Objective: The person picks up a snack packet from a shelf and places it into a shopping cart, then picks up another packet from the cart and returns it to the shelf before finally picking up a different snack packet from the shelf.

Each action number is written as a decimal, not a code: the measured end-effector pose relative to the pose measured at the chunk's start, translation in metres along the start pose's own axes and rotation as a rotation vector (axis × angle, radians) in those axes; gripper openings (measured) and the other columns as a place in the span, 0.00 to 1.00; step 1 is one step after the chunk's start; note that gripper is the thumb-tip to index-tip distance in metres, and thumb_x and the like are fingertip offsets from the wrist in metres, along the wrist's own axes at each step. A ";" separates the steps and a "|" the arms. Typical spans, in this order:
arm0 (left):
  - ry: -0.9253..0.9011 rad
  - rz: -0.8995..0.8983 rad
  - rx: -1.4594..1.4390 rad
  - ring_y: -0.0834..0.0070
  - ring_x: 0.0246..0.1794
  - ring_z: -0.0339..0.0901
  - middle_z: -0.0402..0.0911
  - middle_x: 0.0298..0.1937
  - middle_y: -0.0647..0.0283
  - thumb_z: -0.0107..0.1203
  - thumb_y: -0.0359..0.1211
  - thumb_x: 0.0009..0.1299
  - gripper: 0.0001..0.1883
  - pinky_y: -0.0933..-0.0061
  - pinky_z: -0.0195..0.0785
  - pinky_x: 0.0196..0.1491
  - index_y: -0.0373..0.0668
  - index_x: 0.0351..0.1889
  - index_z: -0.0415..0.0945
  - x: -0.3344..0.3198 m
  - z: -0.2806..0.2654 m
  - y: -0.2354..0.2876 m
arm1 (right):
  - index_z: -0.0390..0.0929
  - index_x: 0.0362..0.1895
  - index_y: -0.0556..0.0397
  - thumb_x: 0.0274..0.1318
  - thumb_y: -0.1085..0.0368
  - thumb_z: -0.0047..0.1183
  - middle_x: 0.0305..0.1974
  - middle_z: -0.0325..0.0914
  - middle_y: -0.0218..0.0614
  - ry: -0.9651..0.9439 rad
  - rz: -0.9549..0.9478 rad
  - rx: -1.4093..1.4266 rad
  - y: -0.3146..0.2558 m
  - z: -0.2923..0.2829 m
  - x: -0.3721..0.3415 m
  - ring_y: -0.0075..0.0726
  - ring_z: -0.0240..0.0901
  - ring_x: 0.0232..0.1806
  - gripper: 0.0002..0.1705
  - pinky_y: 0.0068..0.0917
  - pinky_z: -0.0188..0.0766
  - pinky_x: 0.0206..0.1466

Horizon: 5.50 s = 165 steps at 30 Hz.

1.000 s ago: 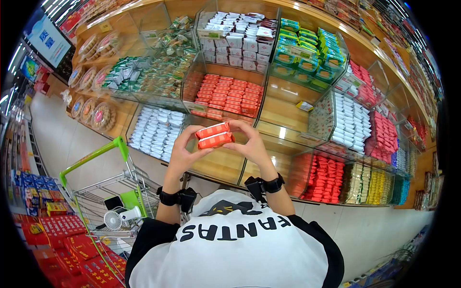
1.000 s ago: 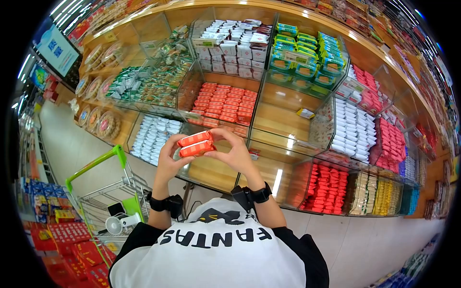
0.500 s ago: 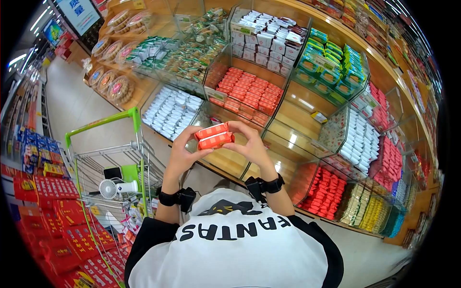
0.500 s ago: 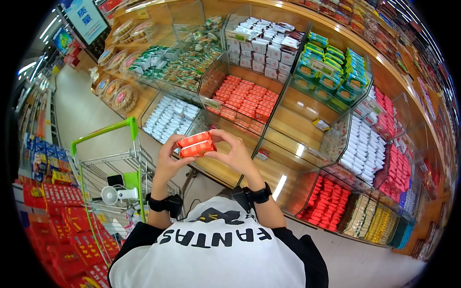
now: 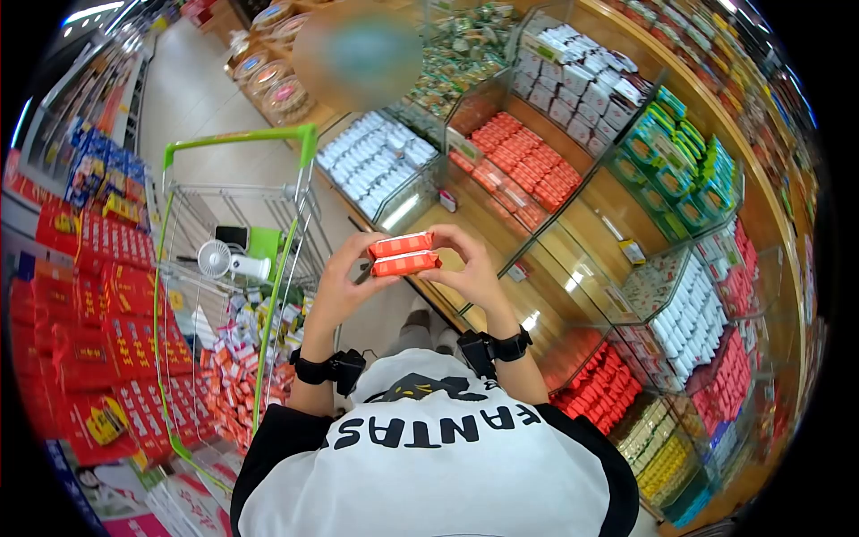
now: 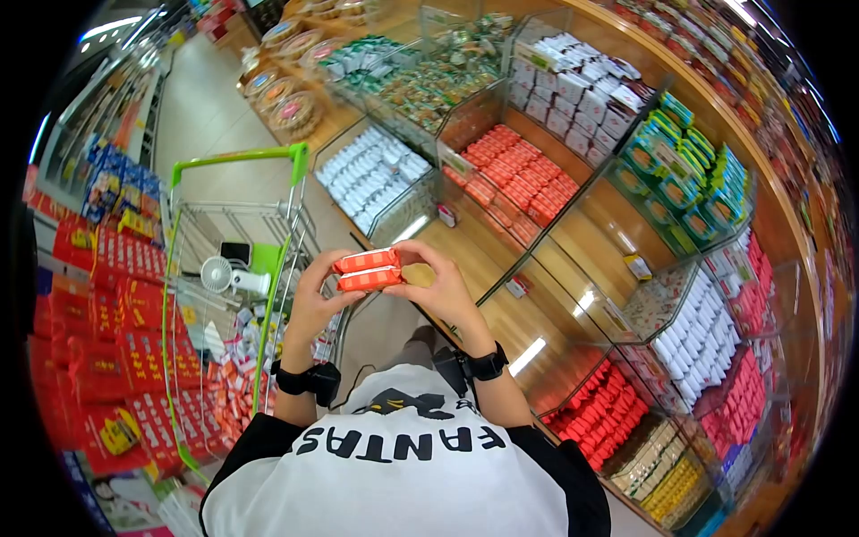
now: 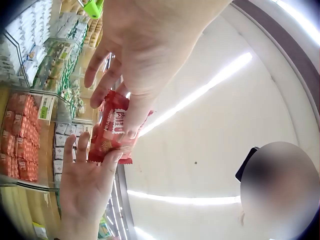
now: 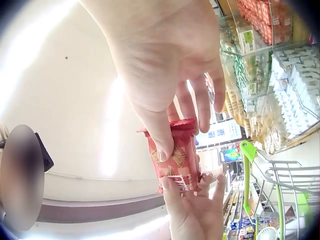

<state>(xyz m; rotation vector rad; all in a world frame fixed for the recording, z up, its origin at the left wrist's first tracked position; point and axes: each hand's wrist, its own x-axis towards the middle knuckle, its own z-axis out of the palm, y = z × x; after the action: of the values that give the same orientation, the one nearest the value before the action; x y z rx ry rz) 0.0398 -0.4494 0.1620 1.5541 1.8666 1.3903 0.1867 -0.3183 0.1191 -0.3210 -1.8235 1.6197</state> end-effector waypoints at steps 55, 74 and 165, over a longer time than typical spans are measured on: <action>0.624 -0.300 0.173 0.71 0.43 0.70 0.72 0.43 0.61 0.62 0.28 0.49 0.24 0.74 0.62 0.46 0.40 0.46 0.69 -0.189 -0.213 -0.056 | 0.69 0.44 0.55 0.30 0.69 0.65 0.37 0.74 0.32 -0.783 -0.117 0.080 0.004 0.306 0.090 0.27 0.71 0.38 0.30 0.24 0.66 0.45; 1.257 -0.657 0.127 0.74 0.46 0.71 0.73 0.46 0.58 0.58 0.29 0.55 0.27 0.74 0.63 0.48 0.35 0.53 0.63 -0.287 -0.177 -0.016 | 0.69 0.44 0.56 0.35 0.64 0.64 0.36 0.74 0.35 -1.440 -0.132 0.223 -0.002 0.428 0.061 0.28 0.72 0.36 0.28 0.25 0.68 0.41; 1.937 -0.792 0.097 0.79 0.36 0.72 0.76 0.34 0.63 0.43 0.26 0.64 0.08 0.80 0.64 0.40 0.36 0.38 0.71 -0.353 -0.091 -0.031 | 0.73 0.39 0.54 0.50 0.66 0.46 0.39 0.70 0.40 -1.840 -0.122 0.238 0.033 0.489 -0.041 0.37 0.69 0.40 0.12 0.26 0.67 0.40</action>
<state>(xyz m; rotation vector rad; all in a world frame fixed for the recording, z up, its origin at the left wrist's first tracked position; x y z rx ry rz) 0.0747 -0.8013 0.0689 -1.2880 2.6168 2.3675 -0.0937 -0.7200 0.0720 1.9402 -2.4800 2.0721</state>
